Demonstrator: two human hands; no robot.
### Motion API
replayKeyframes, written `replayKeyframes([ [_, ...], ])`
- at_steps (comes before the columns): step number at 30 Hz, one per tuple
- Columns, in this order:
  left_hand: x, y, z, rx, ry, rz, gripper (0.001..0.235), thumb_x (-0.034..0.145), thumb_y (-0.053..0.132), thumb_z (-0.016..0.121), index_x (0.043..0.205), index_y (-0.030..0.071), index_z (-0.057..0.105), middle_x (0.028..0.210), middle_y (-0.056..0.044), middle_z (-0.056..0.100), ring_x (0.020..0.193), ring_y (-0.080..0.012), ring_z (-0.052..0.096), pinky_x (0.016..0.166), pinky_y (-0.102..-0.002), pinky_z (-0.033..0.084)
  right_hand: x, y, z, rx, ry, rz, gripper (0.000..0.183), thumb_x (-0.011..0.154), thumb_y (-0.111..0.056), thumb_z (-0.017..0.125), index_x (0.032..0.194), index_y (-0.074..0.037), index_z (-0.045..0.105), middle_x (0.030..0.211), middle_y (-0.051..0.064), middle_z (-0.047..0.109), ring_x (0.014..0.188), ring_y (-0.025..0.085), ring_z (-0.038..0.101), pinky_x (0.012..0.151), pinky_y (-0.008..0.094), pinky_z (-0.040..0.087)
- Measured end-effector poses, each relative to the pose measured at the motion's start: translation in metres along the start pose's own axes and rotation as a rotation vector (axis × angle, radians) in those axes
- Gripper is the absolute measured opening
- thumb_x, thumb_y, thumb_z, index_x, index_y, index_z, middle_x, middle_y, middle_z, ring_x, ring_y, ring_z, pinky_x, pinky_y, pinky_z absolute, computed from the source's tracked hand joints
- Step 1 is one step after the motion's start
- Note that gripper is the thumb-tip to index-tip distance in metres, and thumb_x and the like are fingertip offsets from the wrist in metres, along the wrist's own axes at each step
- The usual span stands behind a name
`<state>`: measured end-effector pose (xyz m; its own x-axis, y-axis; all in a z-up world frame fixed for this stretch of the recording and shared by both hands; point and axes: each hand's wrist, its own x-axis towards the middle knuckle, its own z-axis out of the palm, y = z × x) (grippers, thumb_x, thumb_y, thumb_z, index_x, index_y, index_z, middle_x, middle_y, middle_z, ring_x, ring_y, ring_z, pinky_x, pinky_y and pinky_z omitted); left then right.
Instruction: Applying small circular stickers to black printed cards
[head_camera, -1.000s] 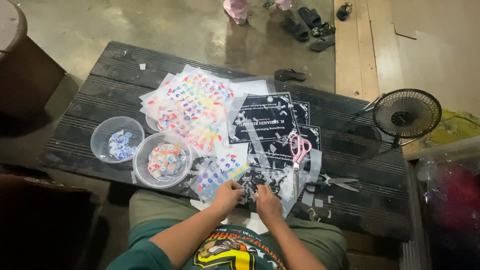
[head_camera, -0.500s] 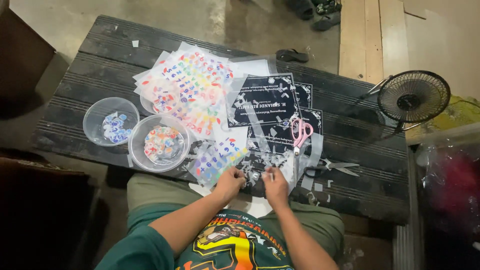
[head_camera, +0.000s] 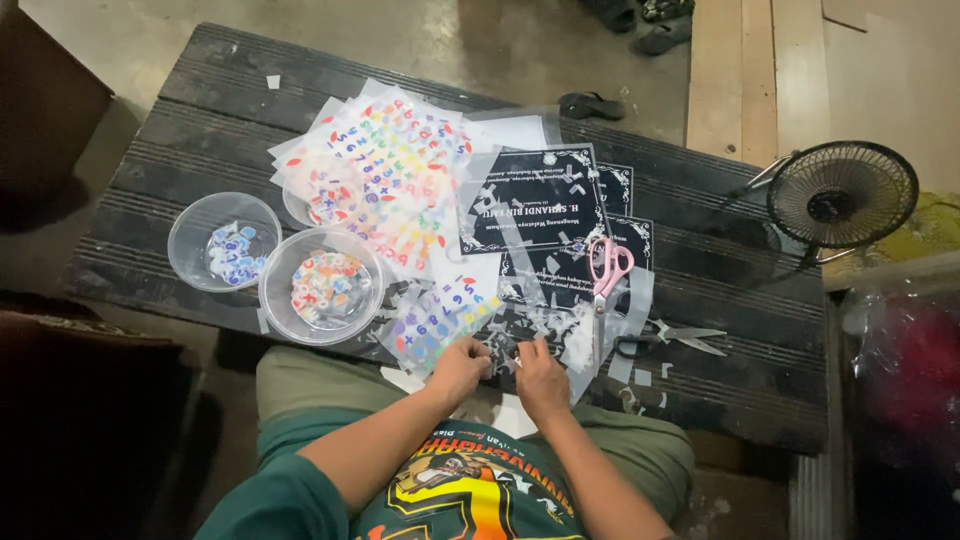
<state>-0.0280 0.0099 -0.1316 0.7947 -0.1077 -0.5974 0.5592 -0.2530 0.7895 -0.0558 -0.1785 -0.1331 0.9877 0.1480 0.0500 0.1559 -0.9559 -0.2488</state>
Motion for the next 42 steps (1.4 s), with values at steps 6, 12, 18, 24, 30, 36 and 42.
replayKeyframes([
  [6, 0.013, -0.014, 0.003, 0.074, 0.002, 0.014, 0.023, 0.081, 0.019, 0.071, 0.1, 0.006, 0.075, 0.094, -0.019, 0.074, 0.104, -0.0398, 0.071, 0.089, -0.05, 0.054, 0.0, 0.002, 0.007, -0.058, 0.043, -0.036, 0.017, 0.093, -0.02, 0.065, 0.102, -0.012, 0.054, 0.09, 0.005, 0.053, 0.063, 0.034, 0.072, 0.051, 0.044, 0.058],
  [12, -0.013, 0.026, -0.003, 0.078, 0.044, -0.083, 0.004, 0.084, 0.013, 0.062, 0.084, 0.016, 0.061, 0.086, -0.003, 0.068, 0.084, -0.0194, 0.062, 0.077, -0.036, 0.047, -0.006, 0.007, 0.025, 0.008, 0.112, -0.051, 0.008, 0.096, -0.004, 0.054, 0.102, -0.008, 0.053, 0.115, 0.017, 0.052, 0.053, 0.033, 0.043, 0.041, 0.042, 0.032],
  [18, -0.001, 0.007, -0.002, 0.046, 0.066, -0.038, 0.007, 0.079, 0.01, 0.061, 0.083, 0.015, 0.064, 0.082, -0.003, 0.067, 0.079, -0.0177, 0.059, 0.073, -0.034, 0.047, 0.0, 0.0, 0.006, 0.009, -0.003, -0.068, 0.016, 0.092, -0.01, 0.056, 0.108, -0.011, 0.056, 0.099, 0.012, 0.051, 0.084, 0.038, 0.06, 0.062, 0.05, 0.052],
  [24, -0.017, 0.029, -0.006, 0.005, 0.058, -0.075, 0.009, 0.078, 0.005, 0.06, 0.08, 0.014, 0.061, 0.071, -0.005, 0.066, 0.068, -0.0181, 0.062, 0.068, -0.033, 0.049, -0.002, 0.002, 0.013, -0.019, 0.047, -0.069, 0.006, 0.102, -0.014, 0.051, 0.097, -0.011, 0.049, 0.092, 0.014, 0.049, 0.07, 0.042, 0.056, 0.051, 0.053, 0.046],
  [30, -0.005, 0.014, -0.004, 0.061, 0.08, -0.04, 0.008, 0.078, 0.009, 0.061, 0.08, 0.017, 0.063, 0.081, -0.002, 0.067, 0.08, -0.0167, 0.059, 0.075, -0.034, 0.048, 0.001, -0.006, -0.009, 0.149, -0.074, 0.107, 0.024, 0.101, -0.014, 0.047, 0.122, -0.008, 0.055, 0.114, 0.013, 0.059, 0.077, 0.031, 0.067, 0.06, 0.042, 0.058],
  [36, 0.008, -0.01, -0.001, 0.163, 0.067, -0.005, 0.02, 0.076, 0.022, 0.067, 0.092, 0.014, 0.075, 0.085, -0.012, 0.077, 0.104, -0.0348, 0.073, 0.091, -0.047, 0.055, -0.004, 0.026, 0.008, 0.461, 0.284, 0.338, 0.016, 0.104, -0.017, 0.055, 0.111, -0.005, 0.061, 0.097, 0.018, 0.065, 0.092, 0.043, 0.068, 0.082, 0.05, 0.057],
  [42, 0.018, -0.021, 0.003, 0.108, 0.043, -0.013, 0.018, 0.075, 0.024, 0.068, 0.089, 0.016, 0.075, 0.074, -0.008, 0.074, 0.089, -0.0294, 0.074, 0.082, -0.041, 0.055, -0.006, 0.026, 0.025, 0.297, 0.26, 0.085, 0.025, 0.092, -0.025, 0.072, 0.113, -0.014, 0.065, 0.099, 0.009, 0.064, 0.092, 0.035, 0.07, 0.079, 0.043, 0.059],
])
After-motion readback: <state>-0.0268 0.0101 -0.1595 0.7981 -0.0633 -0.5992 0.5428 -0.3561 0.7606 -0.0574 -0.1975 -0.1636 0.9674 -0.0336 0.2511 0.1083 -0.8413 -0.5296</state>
